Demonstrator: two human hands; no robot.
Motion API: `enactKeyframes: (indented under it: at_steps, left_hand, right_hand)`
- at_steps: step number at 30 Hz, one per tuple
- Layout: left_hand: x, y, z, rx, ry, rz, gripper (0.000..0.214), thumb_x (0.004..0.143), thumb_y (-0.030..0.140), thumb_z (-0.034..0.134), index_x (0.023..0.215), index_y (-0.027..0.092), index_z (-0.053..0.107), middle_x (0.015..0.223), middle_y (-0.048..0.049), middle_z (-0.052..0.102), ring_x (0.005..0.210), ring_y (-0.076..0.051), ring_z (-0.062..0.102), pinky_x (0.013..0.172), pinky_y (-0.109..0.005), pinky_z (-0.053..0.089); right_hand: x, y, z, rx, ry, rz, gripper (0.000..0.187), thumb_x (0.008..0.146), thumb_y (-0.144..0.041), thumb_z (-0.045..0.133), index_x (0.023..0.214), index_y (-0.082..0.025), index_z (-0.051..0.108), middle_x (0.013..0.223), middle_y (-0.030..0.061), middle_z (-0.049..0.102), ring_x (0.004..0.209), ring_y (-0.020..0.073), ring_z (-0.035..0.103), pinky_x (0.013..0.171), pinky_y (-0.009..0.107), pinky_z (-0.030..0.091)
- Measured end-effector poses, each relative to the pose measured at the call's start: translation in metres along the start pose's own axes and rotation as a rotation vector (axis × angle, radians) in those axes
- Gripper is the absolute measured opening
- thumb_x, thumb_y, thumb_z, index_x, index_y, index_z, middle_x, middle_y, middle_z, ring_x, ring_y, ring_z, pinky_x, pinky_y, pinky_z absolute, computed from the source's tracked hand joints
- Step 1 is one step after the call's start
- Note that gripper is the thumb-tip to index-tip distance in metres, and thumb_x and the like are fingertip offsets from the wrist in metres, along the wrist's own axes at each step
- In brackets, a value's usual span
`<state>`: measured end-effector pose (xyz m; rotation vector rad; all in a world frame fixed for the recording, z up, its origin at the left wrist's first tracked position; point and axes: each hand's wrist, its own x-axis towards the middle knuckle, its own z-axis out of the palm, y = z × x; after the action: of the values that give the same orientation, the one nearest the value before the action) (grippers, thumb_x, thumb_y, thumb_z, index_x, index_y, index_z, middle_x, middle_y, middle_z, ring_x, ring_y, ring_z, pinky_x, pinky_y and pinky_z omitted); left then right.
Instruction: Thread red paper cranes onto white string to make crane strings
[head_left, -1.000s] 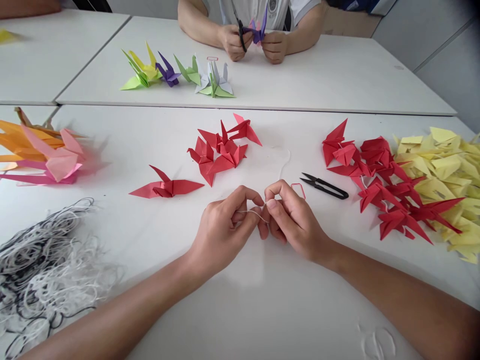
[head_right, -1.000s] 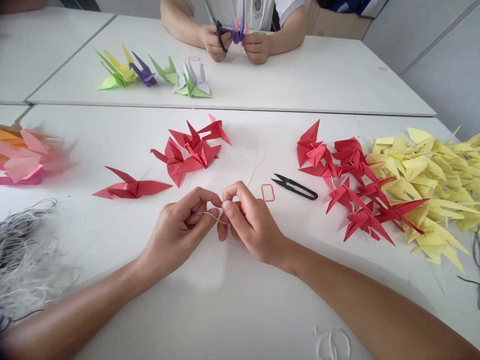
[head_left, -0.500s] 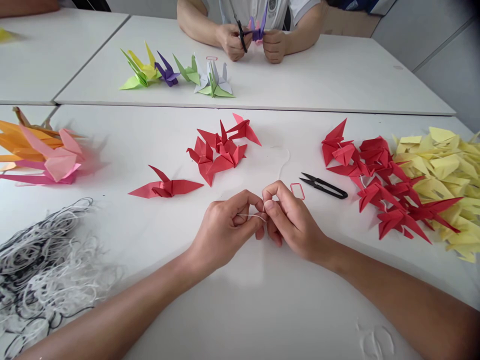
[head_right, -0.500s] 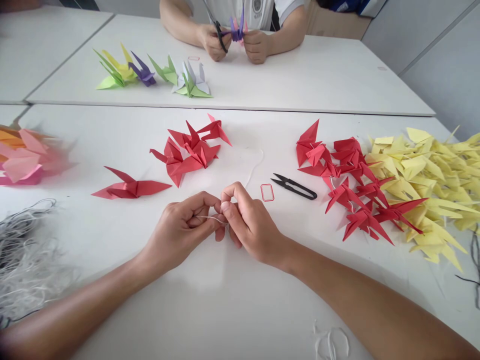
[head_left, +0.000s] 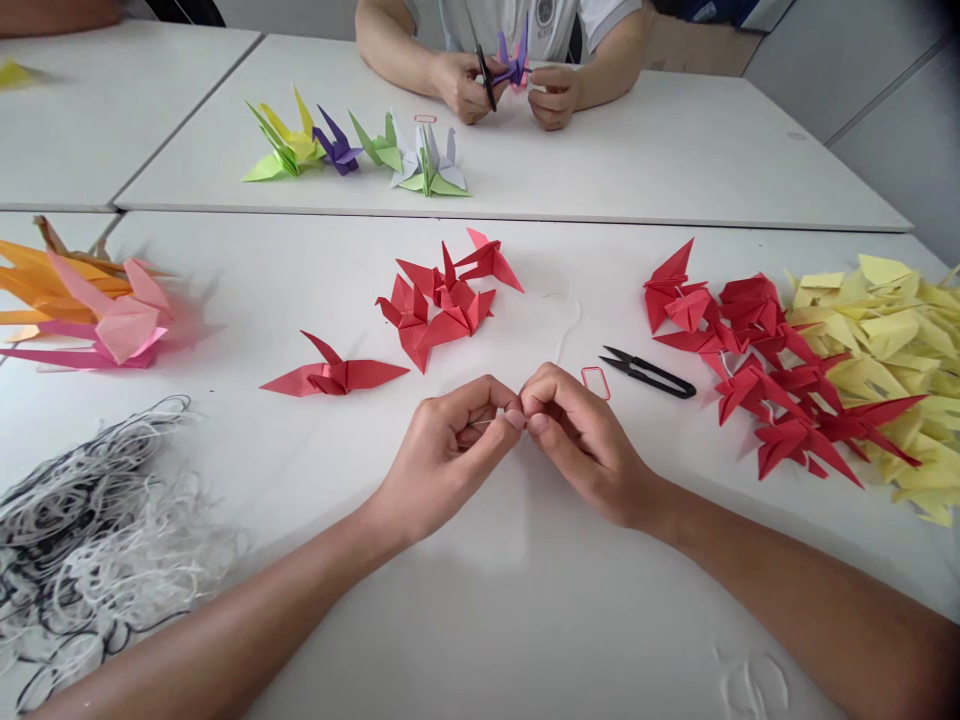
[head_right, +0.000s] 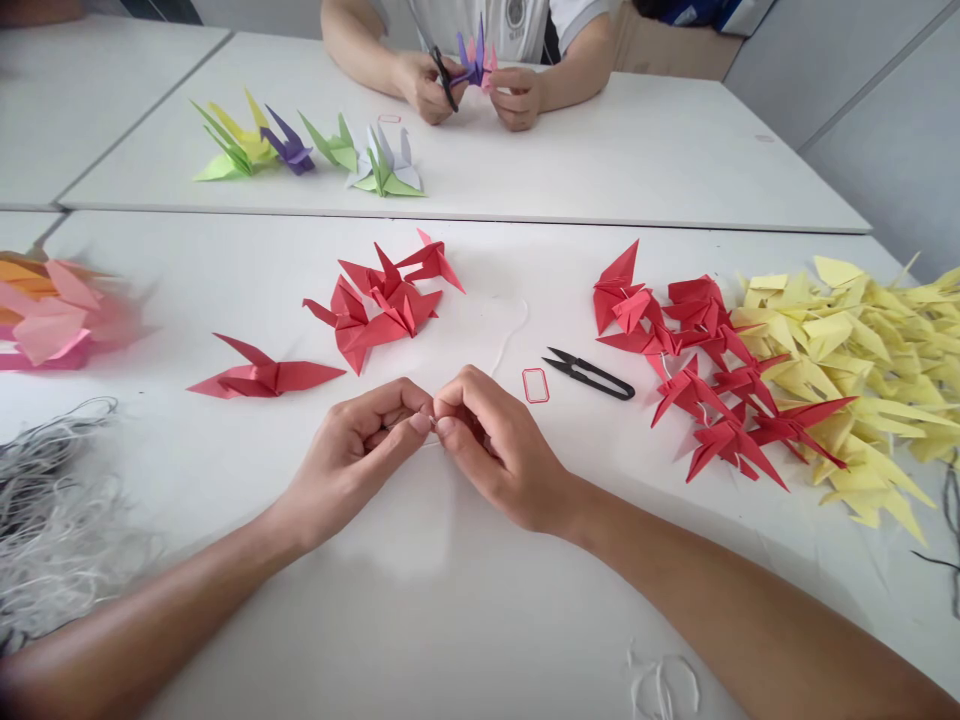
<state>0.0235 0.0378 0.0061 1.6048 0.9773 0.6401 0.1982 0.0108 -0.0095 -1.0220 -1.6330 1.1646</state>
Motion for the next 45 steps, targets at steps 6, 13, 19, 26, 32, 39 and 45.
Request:
enactKeyframes:
  at_steps: [6,13,19,26,32,39,45]
  left_hand:
    - [0.001,-0.005,0.0,0.0,0.049,0.016,0.015,0.092,0.026,0.053,0.079,0.019,0.055,0.057,0.0057,0.036,0.049,-0.007,0.027,0.044,-0.022,0.022]
    - [-0.001,-0.004,0.004,0.098,0.142,0.055,0.016,0.084,0.012,0.056,0.071,0.02,0.05,0.052,0.0097,0.02,0.046,-0.006,0.019,0.042,-0.019,0.021]
    - [-0.004,-0.004,0.008,0.305,0.316,0.192,0.021,0.079,0.007,0.057,0.067,0.019,0.045,0.051,0.0102,0.023,0.045,-0.005,0.019,0.041,-0.018,0.021]
    - [-0.007,-0.007,0.011,0.37,0.395,0.434,0.019,0.083,0.009,0.062,0.073,0.02,0.049,0.049,0.0115,0.028,0.042,-0.004,0.033,0.042,-0.018,0.029]
    - [-0.006,-0.009,0.011,0.413,0.421,0.535,0.021,0.084,0.011,0.066,0.073,0.02,0.051,0.052,0.0112,0.024,0.042,-0.003,0.032,0.041,-0.019,0.026]
    - [-0.006,-0.008,0.011,0.368,0.404,0.494,0.019,0.085,0.008,0.062,0.073,0.019,0.051,0.053,0.0109,0.021,0.043,-0.004,0.024,0.04,-0.018,0.026]
    - [-0.004,-0.008,0.01,0.369,0.398,0.483,0.018,0.084,0.008,0.064,0.072,0.018,0.054,0.054,0.0106,0.02,0.045,-0.004,0.021,0.041,-0.018,0.022]
  right_hand:
    - [-0.001,0.0,0.0,0.013,0.012,0.002,0.018,0.098,-0.029,0.047,0.082,-0.021,0.047,0.084,0.0012,0.045,0.068,0.0134,0.041,0.057,0.028,0.034]
    - [-0.003,0.001,-0.002,0.186,0.119,0.096,0.011,0.098,-0.031,0.051,0.092,-0.021,0.051,0.08,-0.0013,0.05,0.055,0.0084,0.039,0.048,0.024,0.031]
    - [-0.005,-0.002,-0.003,0.264,0.09,0.105,0.012,0.098,-0.034,0.052,0.097,-0.022,0.05,0.074,-0.0012,0.066,0.046,0.008,0.047,0.046,0.023,0.041]
    - [-0.005,-0.001,-0.003,0.235,0.061,0.166,0.016,0.095,-0.034,0.058,0.105,-0.022,0.055,0.071,-0.0035,0.065,0.045,0.0075,0.054,0.046,0.022,0.047]
    - [-0.002,0.001,-0.001,0.235,0.06,0.12,0.012,0.093,-0.029,0.063,0.088,-0.02,0.058,0.067,-0.0045,0.061,0.047,0.0061,0.052,0.043,0.019,0.043]
    - [-0.003,0.001,-0.002,0.237,0.039,0.104,0.011,0.095,-0.028,0.059,0.088,-0.02,0.055,0.069,-0.0036,0.061,0.051,0.0067,0.051,0.046,0.019,0.041]
    - [-0.004,0.004,-0.001,0.224,0.052,0.078,0.011,0.094,-0.025,0.06,0.086,-0.02,0.054,0.072,-0.0028,0.06,0.052,0.0064,0.05,0.046,0.019,0.04]
